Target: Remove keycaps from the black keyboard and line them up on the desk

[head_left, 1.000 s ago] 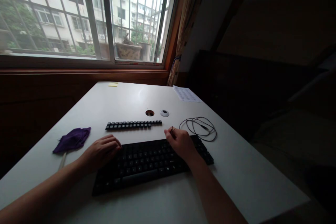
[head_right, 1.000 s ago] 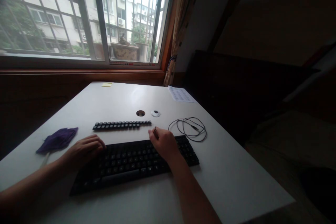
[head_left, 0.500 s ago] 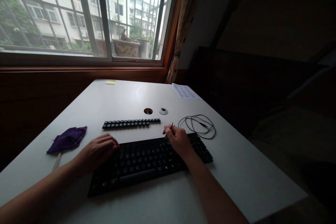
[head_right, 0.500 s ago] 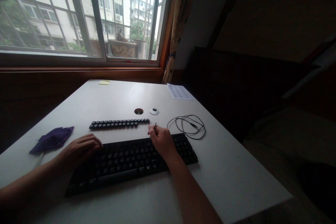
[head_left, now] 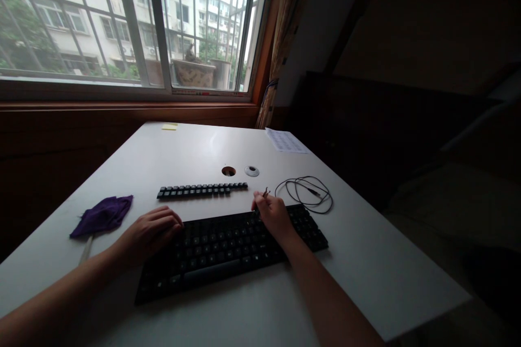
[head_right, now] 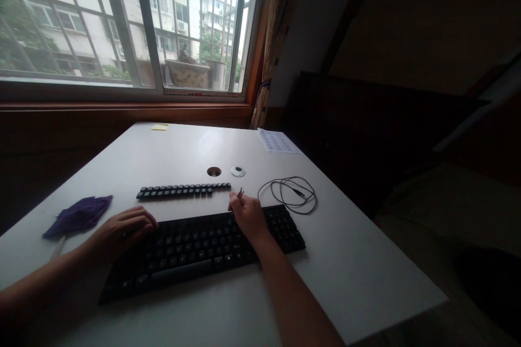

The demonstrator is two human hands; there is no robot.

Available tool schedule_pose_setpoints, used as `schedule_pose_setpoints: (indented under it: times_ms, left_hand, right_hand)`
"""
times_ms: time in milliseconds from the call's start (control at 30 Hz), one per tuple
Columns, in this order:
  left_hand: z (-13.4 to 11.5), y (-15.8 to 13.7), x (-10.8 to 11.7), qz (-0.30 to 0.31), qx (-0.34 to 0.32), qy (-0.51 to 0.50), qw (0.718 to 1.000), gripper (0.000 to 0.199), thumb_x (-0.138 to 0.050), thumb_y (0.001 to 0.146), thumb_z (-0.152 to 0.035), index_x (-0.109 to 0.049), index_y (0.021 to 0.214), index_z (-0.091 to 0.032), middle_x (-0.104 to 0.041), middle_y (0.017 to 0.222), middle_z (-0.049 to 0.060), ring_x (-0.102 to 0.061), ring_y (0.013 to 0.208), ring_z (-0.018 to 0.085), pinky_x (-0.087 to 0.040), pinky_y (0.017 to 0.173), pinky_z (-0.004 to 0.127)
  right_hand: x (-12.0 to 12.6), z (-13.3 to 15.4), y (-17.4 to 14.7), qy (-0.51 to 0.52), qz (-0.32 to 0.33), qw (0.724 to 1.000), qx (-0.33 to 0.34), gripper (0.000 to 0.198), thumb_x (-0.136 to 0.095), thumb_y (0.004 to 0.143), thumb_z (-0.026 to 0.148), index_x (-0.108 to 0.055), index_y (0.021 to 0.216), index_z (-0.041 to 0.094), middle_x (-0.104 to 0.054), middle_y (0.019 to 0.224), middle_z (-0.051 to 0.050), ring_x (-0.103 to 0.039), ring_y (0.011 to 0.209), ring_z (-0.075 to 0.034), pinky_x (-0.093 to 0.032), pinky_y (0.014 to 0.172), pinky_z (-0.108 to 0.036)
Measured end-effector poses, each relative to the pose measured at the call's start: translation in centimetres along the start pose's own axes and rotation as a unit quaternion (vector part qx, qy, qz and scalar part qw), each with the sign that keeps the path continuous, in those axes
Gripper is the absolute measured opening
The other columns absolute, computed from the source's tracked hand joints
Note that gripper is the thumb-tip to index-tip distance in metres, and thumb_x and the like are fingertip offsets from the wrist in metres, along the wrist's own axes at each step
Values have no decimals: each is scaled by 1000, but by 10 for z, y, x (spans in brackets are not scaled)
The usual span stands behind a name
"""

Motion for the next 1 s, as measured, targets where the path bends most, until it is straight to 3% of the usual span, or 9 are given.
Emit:
schedule_pose_setpoints:
  times_ms: [433, 633, 867, 1000]
  left_hand:
    - [-4, 4, 2, -3, -3, 1, 1000, 19, -47, 98, -17, -65, 91, -17, -66, 89, 6, -61, 82, 16, -50, 74, 27]
    - [-7, 5, 3, -6, -3, 2, 1000, 21, -47, 98, -19, -66, 89, -17, -66, 87, 6, -61, 80, 16, -51, 73, 27]
    - [-4, 3, 2, -6, 3, 6, 1000, 21, -47, 99, -19, -66, 89, -17, -66, 88, 6, -61, 81, 16, -51, 74, 27]
    - [-5, 4, 2, -9, 1, 5, 1000, 22, -47, 99, -20, -66, 88, -17, -67, 87, 6, -62, 80, 16, -51, 74, 27]
  right_hand:
    - [-3, -3, 0, 13, -33, 999, -13, 54, -41, 96, 54, -62, 59, 20, -46, 43, 2, -53, 45, -15, -38, 50, -24]
    - [-1, 5, -1, -48, -43, 997, 31, 54, -42, 97, 49, -61, 57, 19, -57, 51, 0, -57, 51, -15, -37, 55, -25]
    - [-1, 15, -4, -119, -33, 989, 85, 49, -46, 96, 48, -52, 56, 20, -52, 51, 1, -52, 52, -13, -35, 57, -25]
    - [-1, 15, -4, -134, -32, 987, 82, 45, -49, 94, 48, -53, 59, 20, -53, 53, 1, -53, 53, -13, -36, 59, -25]
Point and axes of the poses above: each hand's wrist, its own y-axis towards the middle knuckle, its own x-axis out of the back of the hand, z = x × y, the point moved 5 cm from there along y, towards the middle knuckle
